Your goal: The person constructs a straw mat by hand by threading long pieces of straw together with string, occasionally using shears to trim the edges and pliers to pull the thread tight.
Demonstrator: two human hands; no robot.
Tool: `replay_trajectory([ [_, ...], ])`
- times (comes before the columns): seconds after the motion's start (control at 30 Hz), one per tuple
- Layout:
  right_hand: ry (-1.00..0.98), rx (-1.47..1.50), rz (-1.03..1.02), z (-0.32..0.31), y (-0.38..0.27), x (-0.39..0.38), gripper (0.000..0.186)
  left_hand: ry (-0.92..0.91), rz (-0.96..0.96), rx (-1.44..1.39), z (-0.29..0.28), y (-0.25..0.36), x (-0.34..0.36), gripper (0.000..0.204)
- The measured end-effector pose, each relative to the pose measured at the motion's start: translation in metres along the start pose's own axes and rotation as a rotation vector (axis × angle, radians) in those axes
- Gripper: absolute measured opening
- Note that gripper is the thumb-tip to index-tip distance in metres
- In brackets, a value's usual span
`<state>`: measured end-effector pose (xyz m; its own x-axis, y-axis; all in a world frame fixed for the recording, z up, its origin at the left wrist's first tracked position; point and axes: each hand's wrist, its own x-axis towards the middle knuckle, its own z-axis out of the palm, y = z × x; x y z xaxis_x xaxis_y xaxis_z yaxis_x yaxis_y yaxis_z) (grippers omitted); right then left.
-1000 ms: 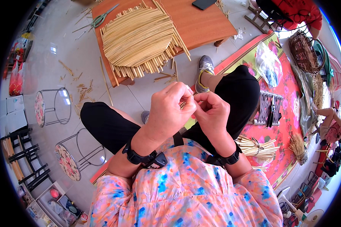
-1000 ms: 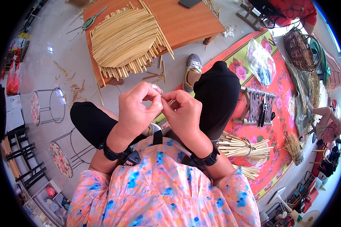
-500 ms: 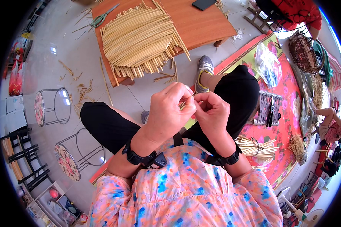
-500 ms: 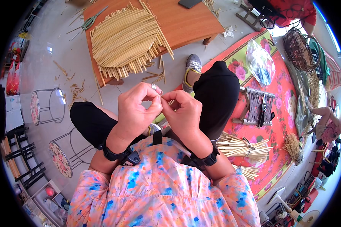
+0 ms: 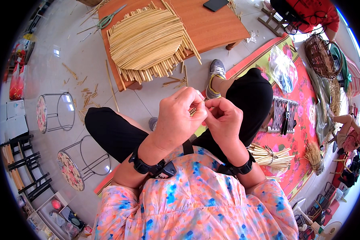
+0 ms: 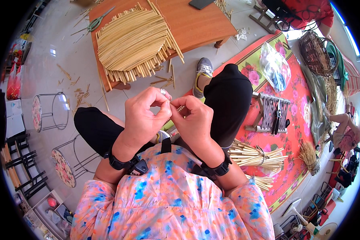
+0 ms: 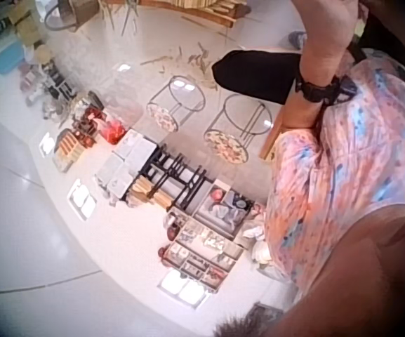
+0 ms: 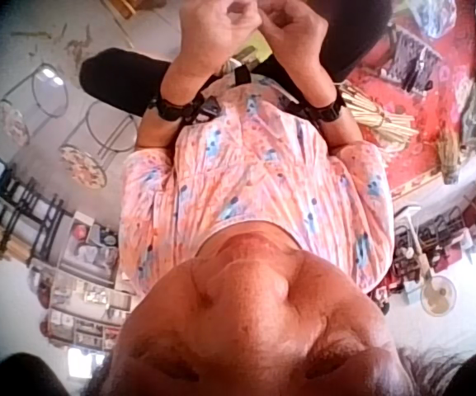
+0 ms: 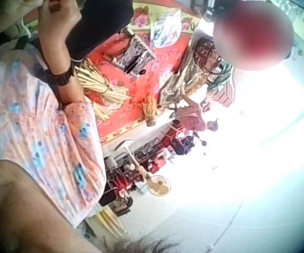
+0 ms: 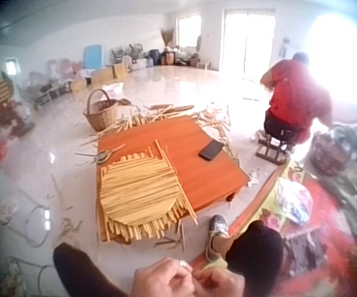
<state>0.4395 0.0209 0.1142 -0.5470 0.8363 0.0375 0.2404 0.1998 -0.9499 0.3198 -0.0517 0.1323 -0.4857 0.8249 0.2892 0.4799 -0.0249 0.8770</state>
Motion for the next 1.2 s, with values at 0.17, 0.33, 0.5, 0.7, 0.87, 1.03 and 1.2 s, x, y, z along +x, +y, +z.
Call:
replay_trajectory([
  [0.17, 0.001, 0.027, 0.002, 0.0013, 0.0008, -0.0009, 0.01, -0.002, -0.006, 0.004, -0.001, 0.0006, -0.0003, 0.01],
  [0.33, -0.004, 0.002, -0.016, 0.001, -0.0009, -0.0009, 0.01, 0.006, -0.019, -0.008, -0.001, 0.0011, -0.001, 0.01],
  [0.5, -0.006, 0.013, -0.018, 0.0024, 0.0001, -0.0009, 0.01, 0.016, -0.016, -0.012, -0.0014, 0.0003, -0.0009, 0.01],
  [0.7, 0.0, -0.011, -0.039, 0.0034, -0.0026, -0.0001, 0.011, 0.036, -0.028, -0.045, -0.0015, -0.0012, -0.0019, 0.009],
  [0.87, 0.006, -0.011, -0.045, 0.0041, -0.0039, 0.0005, 0.01, 0.049, -0.02, -0.06, -0.0011, -0.0033, -0.0028, 0.008],
  [1.03, 0.006, 0.02, -0.009, 0.0057, -0.0012, 0.0013, 0.01, 0.039, -0.033, -0.066, -0.0018, -0.0014, -0.0016, 0.007],
  [1.2, 0.012, 0.036, 0.015, 0.0064, -0.0004, 0.0018, 0.01, 0.036, -0.033, -0.066, -0.001, -0.0017, -0.001, 0.007],
])
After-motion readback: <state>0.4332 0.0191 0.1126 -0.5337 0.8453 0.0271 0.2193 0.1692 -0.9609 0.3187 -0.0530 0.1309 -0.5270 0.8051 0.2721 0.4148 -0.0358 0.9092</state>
